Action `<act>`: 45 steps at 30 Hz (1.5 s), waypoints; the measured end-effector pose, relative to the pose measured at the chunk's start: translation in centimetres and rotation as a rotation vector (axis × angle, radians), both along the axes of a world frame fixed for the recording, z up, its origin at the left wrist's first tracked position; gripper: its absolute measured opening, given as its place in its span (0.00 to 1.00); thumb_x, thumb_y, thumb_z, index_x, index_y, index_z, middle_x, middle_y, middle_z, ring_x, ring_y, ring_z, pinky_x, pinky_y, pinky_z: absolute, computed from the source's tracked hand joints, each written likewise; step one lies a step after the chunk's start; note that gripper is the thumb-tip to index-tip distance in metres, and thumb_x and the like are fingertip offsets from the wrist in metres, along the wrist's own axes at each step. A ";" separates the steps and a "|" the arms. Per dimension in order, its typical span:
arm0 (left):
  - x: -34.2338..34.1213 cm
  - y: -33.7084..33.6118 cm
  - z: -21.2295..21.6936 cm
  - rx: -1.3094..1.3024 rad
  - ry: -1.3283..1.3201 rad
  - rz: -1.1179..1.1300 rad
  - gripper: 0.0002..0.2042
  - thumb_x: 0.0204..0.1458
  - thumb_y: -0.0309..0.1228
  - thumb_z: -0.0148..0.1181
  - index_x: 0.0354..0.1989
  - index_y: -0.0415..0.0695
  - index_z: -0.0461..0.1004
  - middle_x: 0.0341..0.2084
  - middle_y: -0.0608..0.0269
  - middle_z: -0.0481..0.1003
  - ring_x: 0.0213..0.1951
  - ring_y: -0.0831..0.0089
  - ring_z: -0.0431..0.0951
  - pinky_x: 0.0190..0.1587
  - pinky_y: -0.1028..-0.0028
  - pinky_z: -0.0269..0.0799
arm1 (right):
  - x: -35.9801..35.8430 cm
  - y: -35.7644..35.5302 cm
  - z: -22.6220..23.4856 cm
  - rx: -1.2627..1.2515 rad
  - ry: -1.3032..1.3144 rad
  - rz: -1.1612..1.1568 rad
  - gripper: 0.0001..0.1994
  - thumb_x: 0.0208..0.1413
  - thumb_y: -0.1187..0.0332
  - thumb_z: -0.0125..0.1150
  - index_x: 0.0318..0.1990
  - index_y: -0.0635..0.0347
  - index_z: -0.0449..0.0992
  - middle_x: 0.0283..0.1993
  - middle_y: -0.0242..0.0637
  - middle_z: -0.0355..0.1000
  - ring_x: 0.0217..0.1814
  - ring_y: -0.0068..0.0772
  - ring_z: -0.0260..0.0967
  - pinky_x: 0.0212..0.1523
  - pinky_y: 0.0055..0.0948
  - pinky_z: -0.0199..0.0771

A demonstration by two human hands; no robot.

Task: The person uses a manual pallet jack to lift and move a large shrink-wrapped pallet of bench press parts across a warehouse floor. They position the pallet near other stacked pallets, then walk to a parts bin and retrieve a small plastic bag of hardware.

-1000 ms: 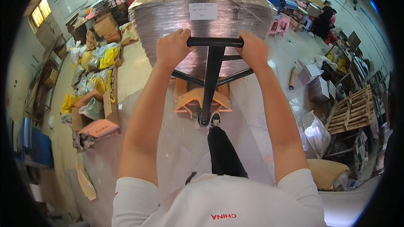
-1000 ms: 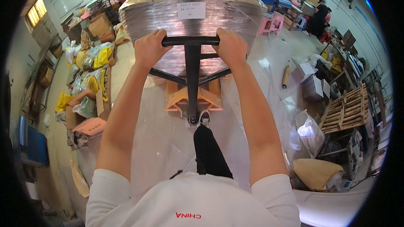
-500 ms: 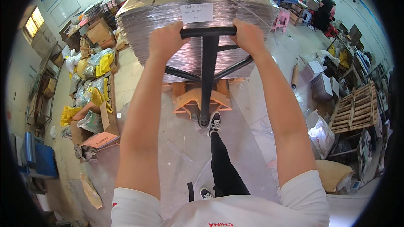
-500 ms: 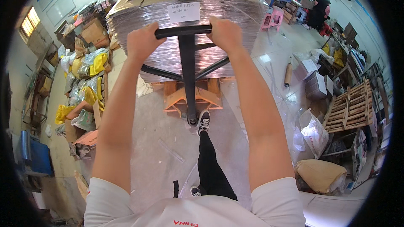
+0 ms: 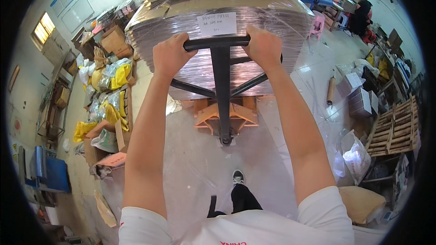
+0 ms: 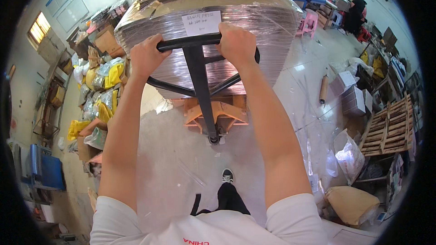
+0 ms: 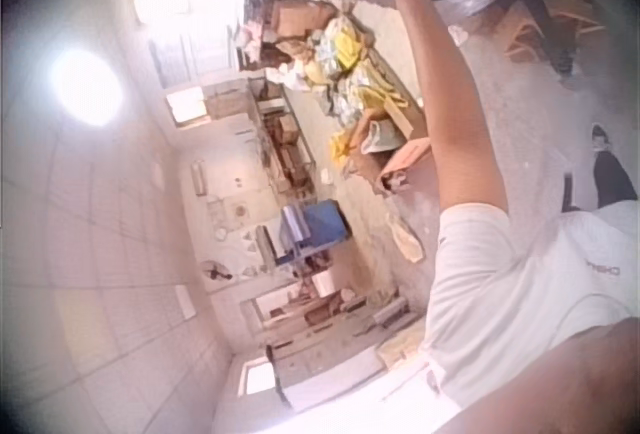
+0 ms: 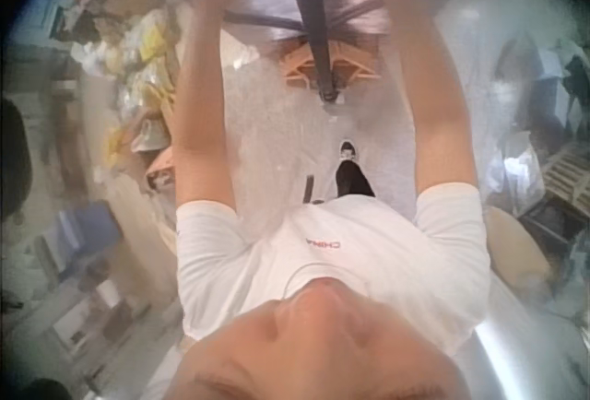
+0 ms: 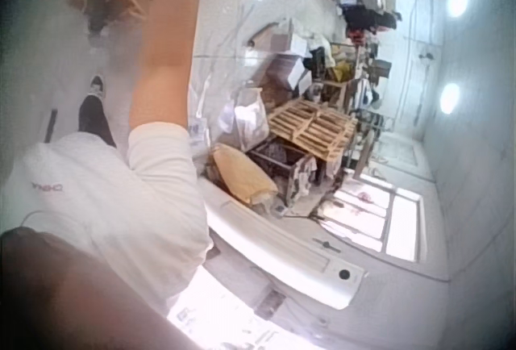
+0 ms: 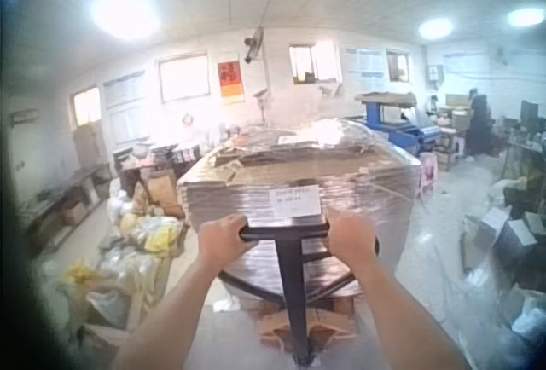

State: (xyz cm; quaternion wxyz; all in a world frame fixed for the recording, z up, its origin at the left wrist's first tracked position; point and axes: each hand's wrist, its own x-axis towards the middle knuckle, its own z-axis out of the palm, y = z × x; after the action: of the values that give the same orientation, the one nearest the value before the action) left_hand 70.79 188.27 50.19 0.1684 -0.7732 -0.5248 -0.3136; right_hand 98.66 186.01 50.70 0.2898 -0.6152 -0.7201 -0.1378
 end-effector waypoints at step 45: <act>-9.3 -90.4 -23.3 -1.078 0.231 -0.244 0.09 0.47 0.40 0.66 0.29 0.48 0.82 0.25 0.54 0.81 0.31 0.51 0.84 0.34 0.53 0.78 | -9.9 -89.9 -22.4 -0.826 -0.161 0.197 0.10 0.44 0.57 0.69 0.29 0.51 0.84 0.26 0.44 0.79 0.32 0.49 0.81 0.35 0.48 0.80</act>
State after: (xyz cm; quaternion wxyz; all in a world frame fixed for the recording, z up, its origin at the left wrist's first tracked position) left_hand 61.47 97.89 26.85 -0.2315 -0.8342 -0.4958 0.0681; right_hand 88.77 96.13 28.33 -0.0259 -0.5950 -0.7905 0.1429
